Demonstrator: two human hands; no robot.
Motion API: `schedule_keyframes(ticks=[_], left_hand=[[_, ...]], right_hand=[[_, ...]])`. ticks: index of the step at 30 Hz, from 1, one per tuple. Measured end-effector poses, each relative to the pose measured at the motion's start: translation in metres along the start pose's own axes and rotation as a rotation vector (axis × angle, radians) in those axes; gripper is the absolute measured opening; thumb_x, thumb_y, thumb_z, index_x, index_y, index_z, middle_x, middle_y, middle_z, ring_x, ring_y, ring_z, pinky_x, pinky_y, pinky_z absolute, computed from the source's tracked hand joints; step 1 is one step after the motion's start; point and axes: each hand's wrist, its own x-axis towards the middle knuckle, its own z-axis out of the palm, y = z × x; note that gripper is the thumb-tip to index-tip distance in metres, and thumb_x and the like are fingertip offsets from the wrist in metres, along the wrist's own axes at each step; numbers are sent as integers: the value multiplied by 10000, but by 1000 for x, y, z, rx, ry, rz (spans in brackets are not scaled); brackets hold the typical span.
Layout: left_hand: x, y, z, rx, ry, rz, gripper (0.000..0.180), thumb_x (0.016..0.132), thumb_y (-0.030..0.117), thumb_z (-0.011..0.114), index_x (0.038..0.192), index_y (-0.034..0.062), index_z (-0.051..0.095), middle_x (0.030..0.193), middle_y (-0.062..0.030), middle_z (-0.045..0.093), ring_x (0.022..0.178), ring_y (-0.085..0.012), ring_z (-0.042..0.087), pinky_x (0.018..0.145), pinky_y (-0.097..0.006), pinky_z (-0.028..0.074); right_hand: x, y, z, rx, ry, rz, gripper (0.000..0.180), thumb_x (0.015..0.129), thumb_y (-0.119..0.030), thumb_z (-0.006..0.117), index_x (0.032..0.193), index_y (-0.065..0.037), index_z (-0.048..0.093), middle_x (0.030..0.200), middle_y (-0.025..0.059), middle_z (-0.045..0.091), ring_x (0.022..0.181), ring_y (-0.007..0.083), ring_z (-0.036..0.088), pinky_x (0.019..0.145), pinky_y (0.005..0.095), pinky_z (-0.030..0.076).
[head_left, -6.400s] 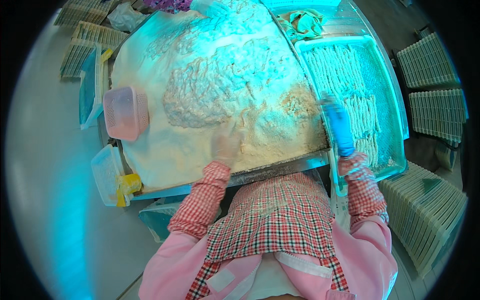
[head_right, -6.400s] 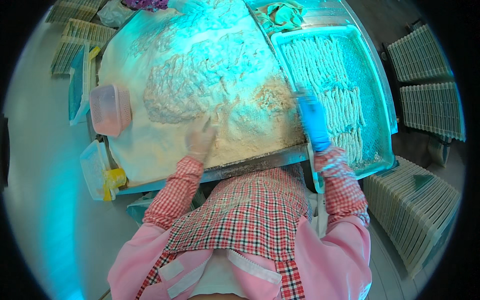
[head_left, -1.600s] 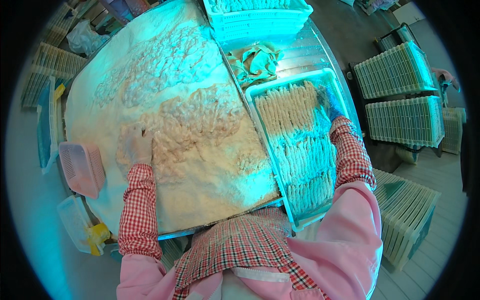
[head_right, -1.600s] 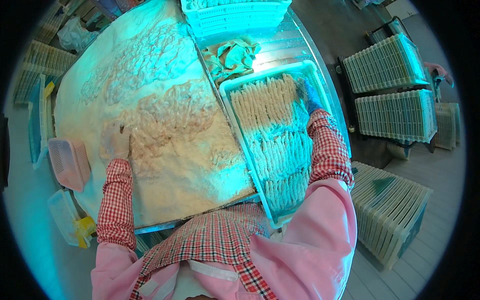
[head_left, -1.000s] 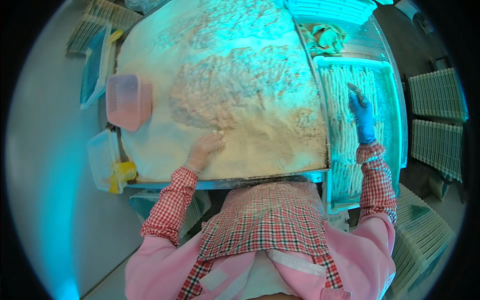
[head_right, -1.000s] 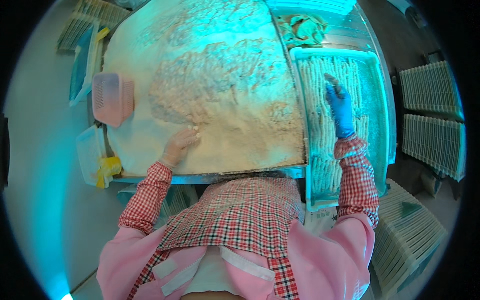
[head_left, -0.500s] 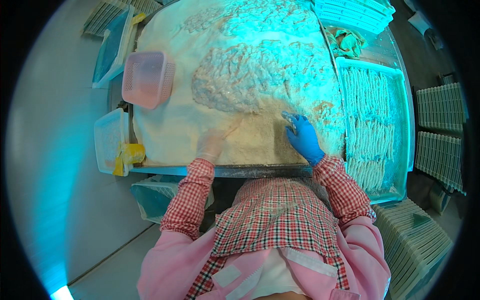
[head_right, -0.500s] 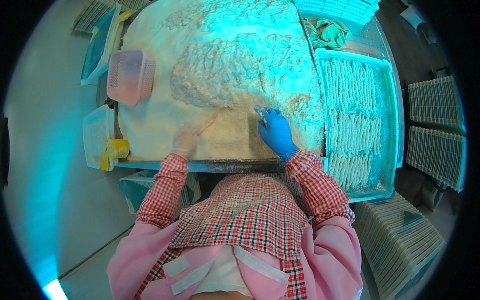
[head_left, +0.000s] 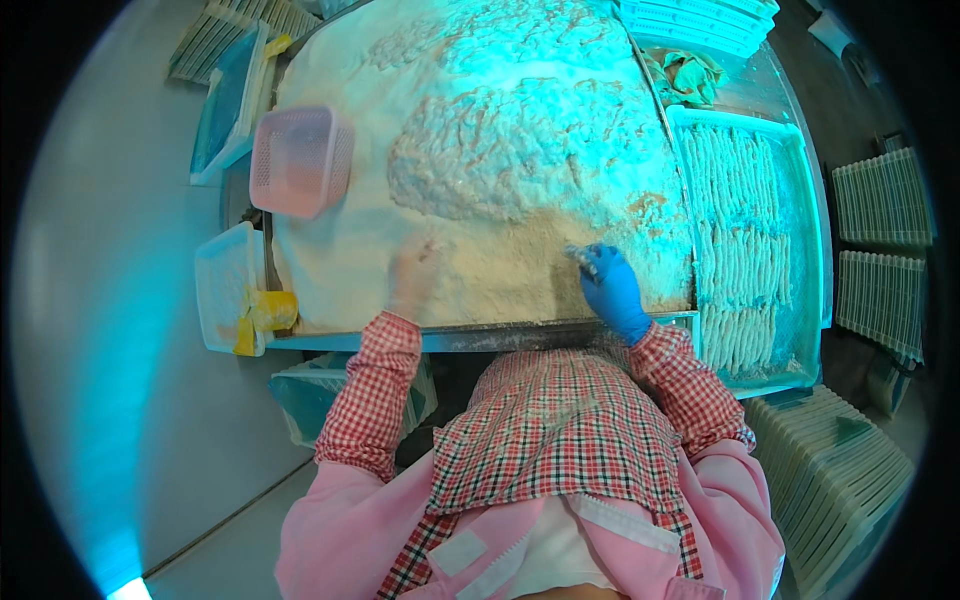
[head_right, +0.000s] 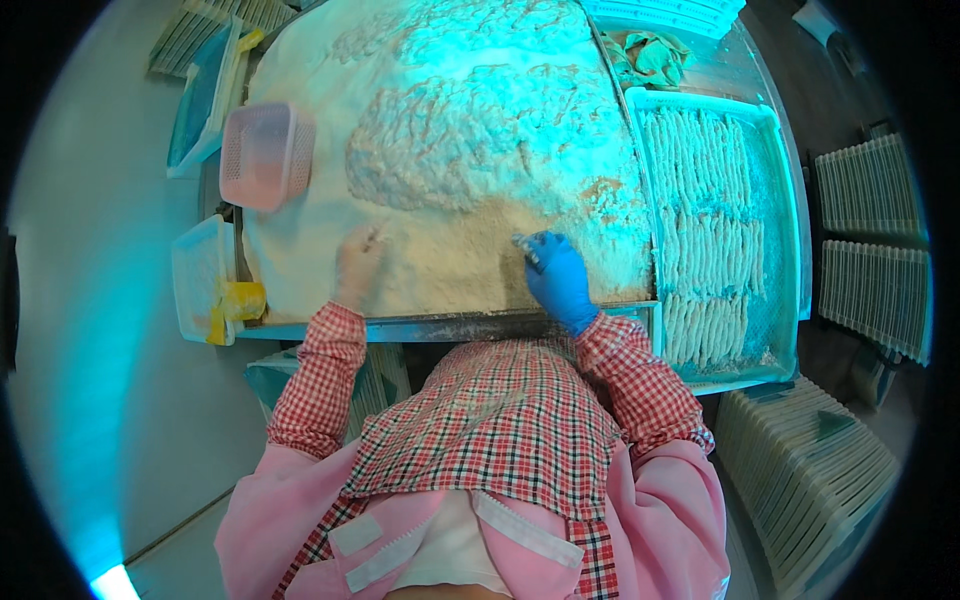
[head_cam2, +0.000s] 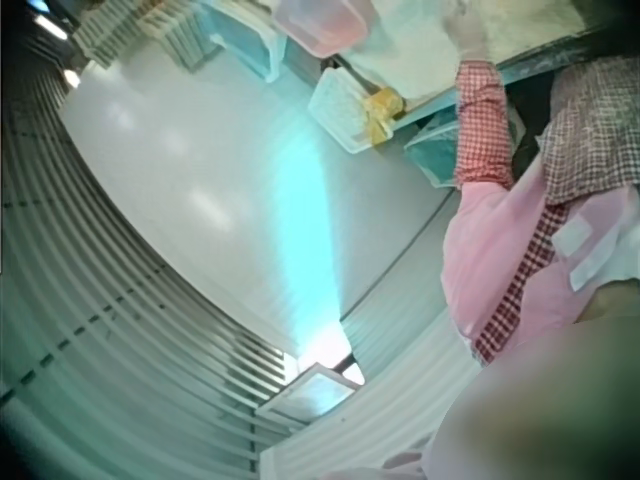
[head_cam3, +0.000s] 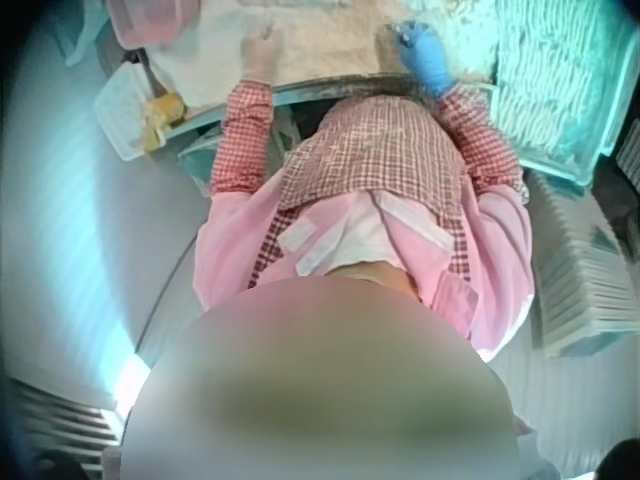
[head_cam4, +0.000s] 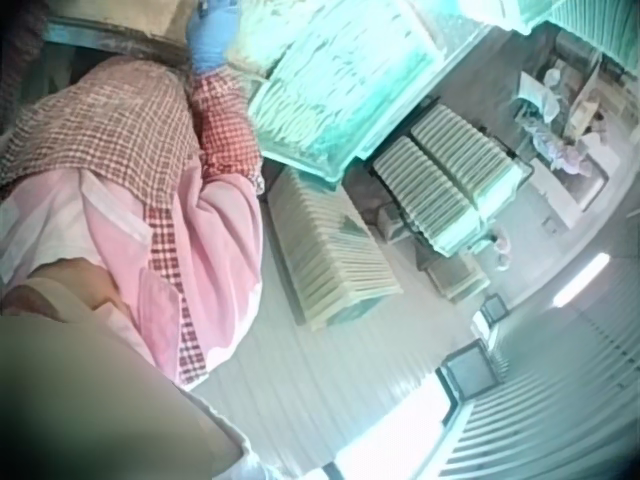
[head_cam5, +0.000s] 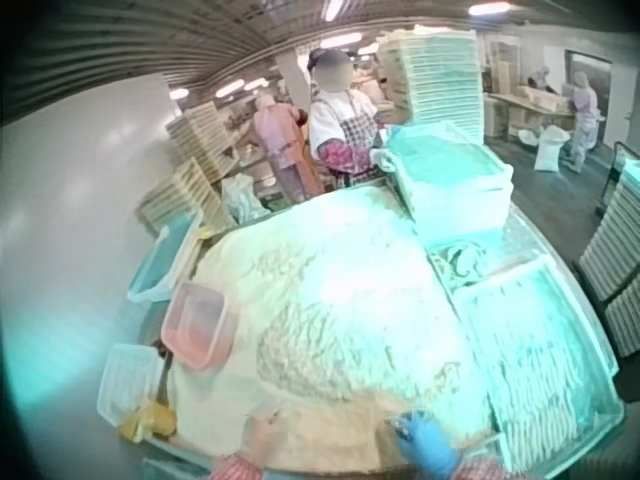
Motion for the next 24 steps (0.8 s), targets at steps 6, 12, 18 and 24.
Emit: schedule_keyframes(ticks=[6,12,18,24], left_hand=[[-26,34,53,173,-227,320,362,823,165,598,1169,59,612,1240,-159,574,1081,-311,576,896,-395,462],[-9,36,94,153,-154,104,401,809,185,627,1186,54,597,1190,-172,592,1082,-329,562,923,-389,454],[-27,54,117,-192,-149,201,386,858,161,613,1217,24,584,904,-140,664,828,-265,639,763,-347,510],[-5,58,60,-972,-323,-413,376,880,113,569,1243,16,559,953,-121,678,875,-226,639,797,-326,514]], right_hand=[[-18,-11,33,28,-263,-40,253,820,-74,584,1070,-67,627,930,129,591,873,325,557,696,426,503],[-15,6,49,419,-100,365,300,895,-148,584,1174,-37,597,913,100,643,797,240,590,677,343,496],[18,-6,54,1084,-21,908,310,907,-194,628,1145,4,600,847,25,639,678,103,553,599,251,453],[37,10,21,1092,160,758,255,899,-126,626,1125,-8,616,816,19,640,617,78,535,517,218,424]])
